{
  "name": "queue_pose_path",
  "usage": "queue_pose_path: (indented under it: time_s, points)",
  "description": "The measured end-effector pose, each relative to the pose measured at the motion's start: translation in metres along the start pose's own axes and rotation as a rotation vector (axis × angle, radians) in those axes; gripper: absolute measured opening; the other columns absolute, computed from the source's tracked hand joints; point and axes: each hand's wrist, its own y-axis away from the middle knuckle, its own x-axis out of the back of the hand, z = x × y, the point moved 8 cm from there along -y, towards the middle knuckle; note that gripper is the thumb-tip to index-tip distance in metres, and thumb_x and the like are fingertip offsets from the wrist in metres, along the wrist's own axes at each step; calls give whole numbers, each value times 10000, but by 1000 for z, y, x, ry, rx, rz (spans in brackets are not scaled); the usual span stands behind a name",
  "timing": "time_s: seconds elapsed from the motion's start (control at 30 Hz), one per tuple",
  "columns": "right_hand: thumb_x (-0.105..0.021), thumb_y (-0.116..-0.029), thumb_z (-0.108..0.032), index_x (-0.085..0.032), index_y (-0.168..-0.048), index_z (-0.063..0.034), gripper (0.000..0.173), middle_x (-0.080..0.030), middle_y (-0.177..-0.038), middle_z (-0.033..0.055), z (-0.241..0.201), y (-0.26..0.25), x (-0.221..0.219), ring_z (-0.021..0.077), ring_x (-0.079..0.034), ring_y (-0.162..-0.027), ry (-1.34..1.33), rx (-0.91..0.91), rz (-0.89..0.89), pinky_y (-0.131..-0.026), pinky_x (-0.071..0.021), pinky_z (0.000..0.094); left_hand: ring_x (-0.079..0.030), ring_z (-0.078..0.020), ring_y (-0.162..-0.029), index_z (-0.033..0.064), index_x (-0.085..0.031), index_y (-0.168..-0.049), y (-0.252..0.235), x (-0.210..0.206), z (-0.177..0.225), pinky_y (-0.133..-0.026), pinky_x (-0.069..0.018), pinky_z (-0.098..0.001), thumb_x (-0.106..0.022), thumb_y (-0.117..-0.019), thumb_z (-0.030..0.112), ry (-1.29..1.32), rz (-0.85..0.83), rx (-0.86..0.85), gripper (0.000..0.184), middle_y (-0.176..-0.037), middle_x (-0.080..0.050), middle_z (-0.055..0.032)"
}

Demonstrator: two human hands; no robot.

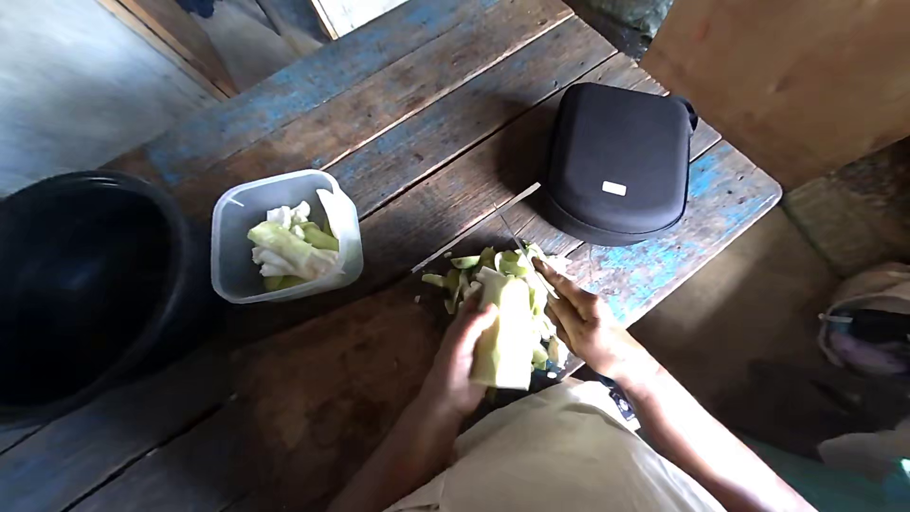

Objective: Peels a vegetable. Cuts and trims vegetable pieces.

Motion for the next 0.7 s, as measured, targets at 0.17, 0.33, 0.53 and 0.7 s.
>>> queue_pose_path:
  time_s: [0.17, 0.33, 0.53, 0.7]
  points:
    - [-395, -1074, -251, -356, -1533, 16, 532, -507, -727, -9, 8, 5, -14, 80, -489, -567, 4, -112, -126, -549, -463, 271, -699, -228, -888, 103, -515, -1311, -23, 24, 25, -773, -604, -380, -307, -1084, 328, 174, 65, -150, 381, -1078, -673, -139]
    - [-414, -1083, -235, -511, -1470, 18, 473, -694, -913, 90, -33, 30, -21, 84, -602, -702, 167, 248, 13, -695, -530, 248, -701, -208, -945, 111, -574, -1270, -32, 30, 34, -815, -600, -385, -350, -1100, 319, 186, 251, -244, 350, -1062, -691, -99]
    - [-407, -1086, -239, -564, -1460, -61, 442, -725, -1167, 150, -37, 39, -36, 212, -718, -961, 312, 348, -13, -850, -573, 344, -690, -186, -943, 139, -535, -1286, -36, 37, 40, -805, -594, -374, -328, -1110, 337, 206, 267, -316, 336, -1068, -672, -69]
    - [-409, -1081, -242, -578, -1451, -78, 438, -733, -1094, 143, -36, 37, -38, 229, -719, -875, 365, 322, -7, -772, -583, 373, -691, -180, -949, 145, -534, -1286, -36, 39, 41, -804, -597, -370, -359, -1106, 303, 189, 269, -321, 297, -1070, -672, -70]
